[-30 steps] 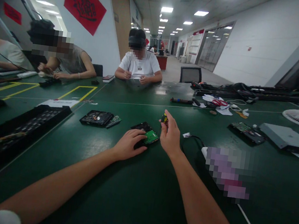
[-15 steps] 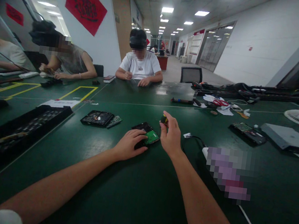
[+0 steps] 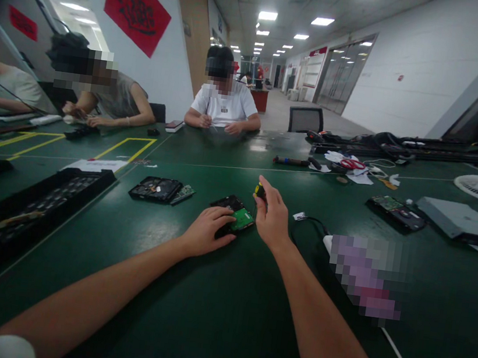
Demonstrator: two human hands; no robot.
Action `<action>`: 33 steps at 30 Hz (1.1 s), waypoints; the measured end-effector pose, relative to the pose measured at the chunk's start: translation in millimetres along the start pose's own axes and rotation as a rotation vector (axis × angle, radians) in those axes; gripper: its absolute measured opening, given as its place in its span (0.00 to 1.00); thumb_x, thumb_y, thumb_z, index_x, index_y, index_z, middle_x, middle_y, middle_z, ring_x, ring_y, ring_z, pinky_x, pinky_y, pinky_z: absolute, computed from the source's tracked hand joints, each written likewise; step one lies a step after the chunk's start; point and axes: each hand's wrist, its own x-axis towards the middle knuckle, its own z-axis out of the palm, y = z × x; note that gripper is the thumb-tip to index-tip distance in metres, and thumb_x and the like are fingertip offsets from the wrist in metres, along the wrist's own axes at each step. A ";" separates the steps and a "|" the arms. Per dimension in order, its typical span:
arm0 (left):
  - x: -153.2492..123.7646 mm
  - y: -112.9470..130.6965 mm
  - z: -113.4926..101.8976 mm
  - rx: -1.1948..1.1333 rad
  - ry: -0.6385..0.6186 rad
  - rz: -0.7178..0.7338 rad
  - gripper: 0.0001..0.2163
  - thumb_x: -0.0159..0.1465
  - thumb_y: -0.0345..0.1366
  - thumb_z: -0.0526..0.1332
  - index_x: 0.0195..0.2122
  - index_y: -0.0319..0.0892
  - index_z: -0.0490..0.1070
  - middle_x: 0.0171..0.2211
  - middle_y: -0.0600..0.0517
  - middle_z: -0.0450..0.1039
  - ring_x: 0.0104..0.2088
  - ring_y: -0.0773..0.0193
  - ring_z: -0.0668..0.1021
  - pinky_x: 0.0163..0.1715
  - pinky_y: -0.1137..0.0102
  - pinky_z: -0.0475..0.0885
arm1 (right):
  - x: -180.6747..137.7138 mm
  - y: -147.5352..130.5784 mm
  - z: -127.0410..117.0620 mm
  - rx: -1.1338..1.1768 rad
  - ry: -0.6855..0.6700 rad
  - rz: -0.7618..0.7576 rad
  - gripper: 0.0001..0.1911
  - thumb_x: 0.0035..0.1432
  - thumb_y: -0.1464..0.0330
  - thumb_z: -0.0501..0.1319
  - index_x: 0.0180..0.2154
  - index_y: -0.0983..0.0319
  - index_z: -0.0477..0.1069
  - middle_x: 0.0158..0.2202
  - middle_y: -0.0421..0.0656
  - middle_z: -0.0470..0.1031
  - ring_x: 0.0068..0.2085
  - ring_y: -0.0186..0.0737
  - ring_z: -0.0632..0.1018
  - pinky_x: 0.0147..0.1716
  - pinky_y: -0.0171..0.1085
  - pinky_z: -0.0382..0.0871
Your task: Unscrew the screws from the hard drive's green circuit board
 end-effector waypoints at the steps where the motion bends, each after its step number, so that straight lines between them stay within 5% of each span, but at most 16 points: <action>1: -0.2 0.1 0.1 -0.002 0.001 -0.002 0.22 0.63 0.50 0.62 0.55 0.46 0.71 0.57 0.45 0.70 0.57 0.49 0.71 0.59 0.50 0.64 | -0.4 0.0 0.6 0.007 -0.005 0.001 0.26 0.69 0.64 0.54 0.66 0.50 0.57 0.55 0.47 0.72 0.50 0.47 0.77 0.52 0.52 0.75; 11: -0.8 -2.3 1.4 -0.001 -0.005 -0.002 0.22 0.63 0.50 0.62 0.56 0.46 0.70 0.57 0.45 0.70 0.57 0.49 0.70 0.59 0.50 0.64 | -0.6 0.4 -0.6 -0.025 0.077 0.021 0.26 0.65 0.61 0.60 0.63 0.54 0.62 0.51 0.49 0.70 0.44 0.46 0.77 0.45 0.48 0.78; 33: -0.3 -0.4 0.1 -0.005 0.005 -0.001 0.22 0.63 0.49 0.62 0.56 0.46 0.70 0.57 0.45 0.70 0.57 0.49 0.71 0.59 0.50 0.64 | -2.2 -4.8 1.5 0.026 0.004 0.000 0.26 0.68 0.62 0.55 0.65 0.53 0.57 0.55 0.49 0.71 0.51 0.48 0.77 0.53 0.52 0.74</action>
